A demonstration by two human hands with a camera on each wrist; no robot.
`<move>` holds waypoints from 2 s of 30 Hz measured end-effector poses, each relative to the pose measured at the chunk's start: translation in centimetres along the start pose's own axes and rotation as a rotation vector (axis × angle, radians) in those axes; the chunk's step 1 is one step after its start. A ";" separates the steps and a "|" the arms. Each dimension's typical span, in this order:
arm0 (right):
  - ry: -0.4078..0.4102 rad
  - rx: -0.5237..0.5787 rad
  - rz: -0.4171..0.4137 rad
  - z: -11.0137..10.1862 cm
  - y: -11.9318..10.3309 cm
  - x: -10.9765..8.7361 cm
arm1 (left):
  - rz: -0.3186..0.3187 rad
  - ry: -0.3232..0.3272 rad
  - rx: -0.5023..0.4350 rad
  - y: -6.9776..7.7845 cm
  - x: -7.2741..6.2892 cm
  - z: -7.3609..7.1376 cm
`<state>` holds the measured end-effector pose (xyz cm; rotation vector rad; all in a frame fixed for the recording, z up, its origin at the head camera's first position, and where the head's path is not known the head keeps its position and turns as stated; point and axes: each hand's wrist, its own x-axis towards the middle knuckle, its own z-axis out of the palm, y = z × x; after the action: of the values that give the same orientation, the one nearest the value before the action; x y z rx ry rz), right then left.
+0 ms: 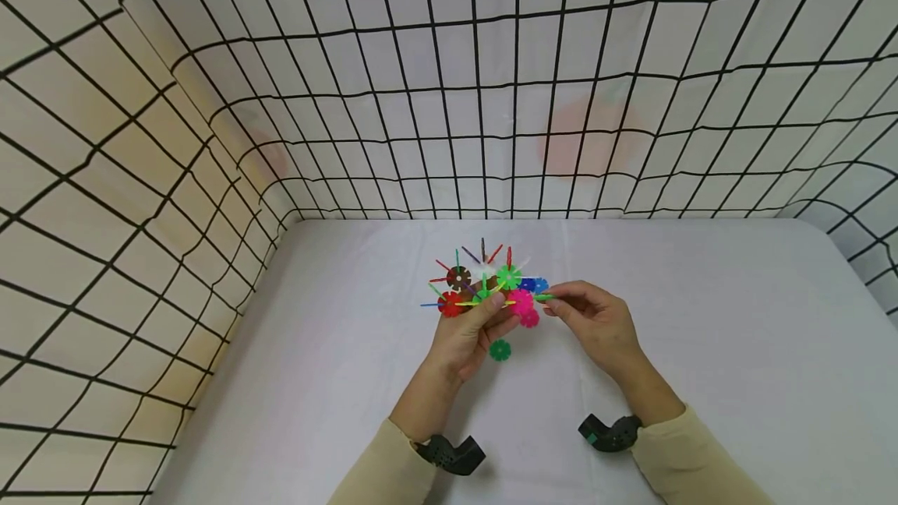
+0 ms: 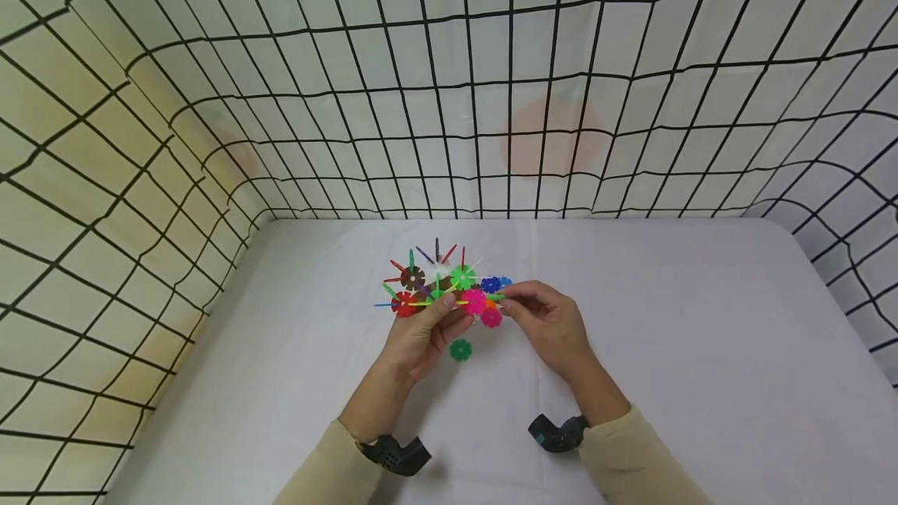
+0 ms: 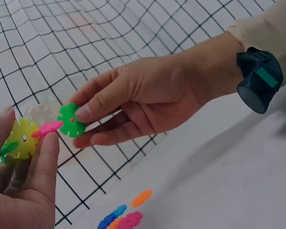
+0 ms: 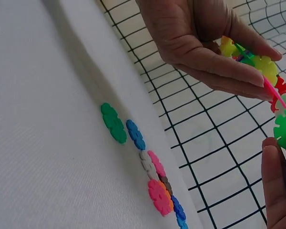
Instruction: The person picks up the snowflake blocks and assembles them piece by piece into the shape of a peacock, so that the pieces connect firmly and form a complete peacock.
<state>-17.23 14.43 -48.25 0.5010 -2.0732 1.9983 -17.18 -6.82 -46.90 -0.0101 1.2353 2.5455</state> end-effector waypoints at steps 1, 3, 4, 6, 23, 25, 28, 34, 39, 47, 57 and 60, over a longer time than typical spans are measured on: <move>0.001 -0.003 0.002 0.0 -0.1 0.0 | 0.000 0.006 0.002 0.0 0.0 0.0; 0.000 -0.022 0.011 0.0 -0.1 0.0 | 0.001 0.019 0.007 0.0 0.0 0.0; -0.001 -0.038 0.016 0.0 -0.1 -0.1 | 0.001 0.024 0.010 0.0 0.0 0.0; -0.005 -0.061 0.021 0.1 -0.1 -0.1 | -0.001 0.024 0.016 0.0 0.0 0.0; 0.052 -0.234 -0.234 0.9 0.1 -0.3 | 0.024 -0.036 0.100 0.2 -0.1 -0.1; 0.048 -0.265 -0.236 0.9 0.2 -0.3 | 0.027 -0.035 0.117 0.3 -0.1 -0.2; 0.000 -0.302 -0.178 0.9 0.3 -0.3 | 0.035 -0.034 0.146 0.4 0.0 -0.3; -0.095 -0.466 0.111 0.9 1.8 -0.3 | 0.050 -0.026 0.193 0.7 0.1 -0.6; -0.136 -0.658 0.135 1.2 3.6 -0.6 | 0.055 -0.047 0.168 0.8 0.1 -0.6; -0.140 -0.753 0.122 1.8 4.3 -0.6 | 0.032 -0.138 0.113 0.8 -0.1 -0.4; -0.139 -0.670 0.161 1.3 3.9 -0.5 | 0.024 -0.139 0.117 0.8 -0.1 -0.5; -0.142 -0.599 0.224 0.7 3.8 -0.4 | 0.030 -0.134 0.119 0.9 -0.2 -0.5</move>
<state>-18.31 13.81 -51.93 0.3055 -2.7571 1.3453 -17.34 -7.75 -46.54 0.2037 1.3401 2.4490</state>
